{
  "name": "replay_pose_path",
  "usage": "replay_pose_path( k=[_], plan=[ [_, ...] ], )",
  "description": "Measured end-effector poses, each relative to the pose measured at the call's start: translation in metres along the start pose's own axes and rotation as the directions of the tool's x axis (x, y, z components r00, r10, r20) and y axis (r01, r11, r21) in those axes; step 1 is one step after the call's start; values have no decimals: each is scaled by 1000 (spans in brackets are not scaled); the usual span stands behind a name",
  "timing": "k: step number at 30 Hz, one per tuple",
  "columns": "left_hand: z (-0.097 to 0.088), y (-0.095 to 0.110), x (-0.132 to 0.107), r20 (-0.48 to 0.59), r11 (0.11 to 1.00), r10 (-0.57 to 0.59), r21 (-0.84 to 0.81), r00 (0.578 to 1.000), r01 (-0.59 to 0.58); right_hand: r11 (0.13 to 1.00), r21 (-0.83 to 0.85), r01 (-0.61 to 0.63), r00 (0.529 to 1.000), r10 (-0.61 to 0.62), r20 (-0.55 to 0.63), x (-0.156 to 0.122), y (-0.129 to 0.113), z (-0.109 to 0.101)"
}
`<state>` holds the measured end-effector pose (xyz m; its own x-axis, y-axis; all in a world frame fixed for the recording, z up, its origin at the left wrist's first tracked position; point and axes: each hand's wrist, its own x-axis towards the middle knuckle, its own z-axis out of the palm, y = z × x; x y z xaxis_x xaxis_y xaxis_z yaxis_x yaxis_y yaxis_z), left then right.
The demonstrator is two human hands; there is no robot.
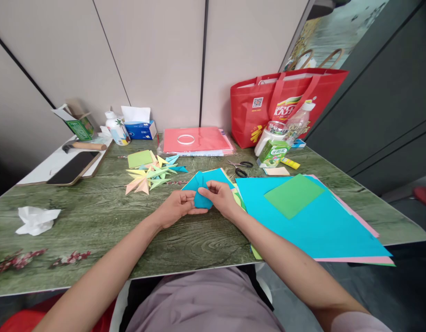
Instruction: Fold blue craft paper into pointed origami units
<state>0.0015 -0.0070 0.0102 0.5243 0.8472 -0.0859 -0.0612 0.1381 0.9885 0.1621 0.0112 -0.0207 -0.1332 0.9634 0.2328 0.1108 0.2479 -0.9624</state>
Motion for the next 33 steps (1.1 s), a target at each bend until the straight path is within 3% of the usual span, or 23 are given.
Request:
replay_pose_path(
  k=[3, 7, 16, 20, 23, 27, 33],
  plan=[
    [1, 2, -1, 104, 996, -28, -84, 994, 37, 996, 55, -68, 998, 68, -11, 1, -1, -2],
    [0, 3, 0, 118, 993, -57, -95, 991, 69, 975, 169, -145, 988, 151, -19, 2, -3, -4],
    [-5, 0, 4, -88, 992, -68, 103, 994, 77, 974, 192, -118, 993, 116, 22, 3, -6, -4],
    [-5, -2, 6, -249, 999, -32, -29, 968, 26, 975, 189, -119, 993, 114, 38, 2, -6, -3],
    [-4, -2, 6, -238, 996, -6, -83, 971, -14, 950, 257, -176, 984, 161, 80, 2, -7, -2],
    [-4, 0, 5, -177, 999, -32, 38, 984, 39, 936, 290, -198, 980, 184, 76, 2, -11, -3],
    [-12, 5, 7, -382, 996, 82, 8, 921, -85, 943, 274, -189, 982, 184, 46, 3, -10, -4]
  ],
)
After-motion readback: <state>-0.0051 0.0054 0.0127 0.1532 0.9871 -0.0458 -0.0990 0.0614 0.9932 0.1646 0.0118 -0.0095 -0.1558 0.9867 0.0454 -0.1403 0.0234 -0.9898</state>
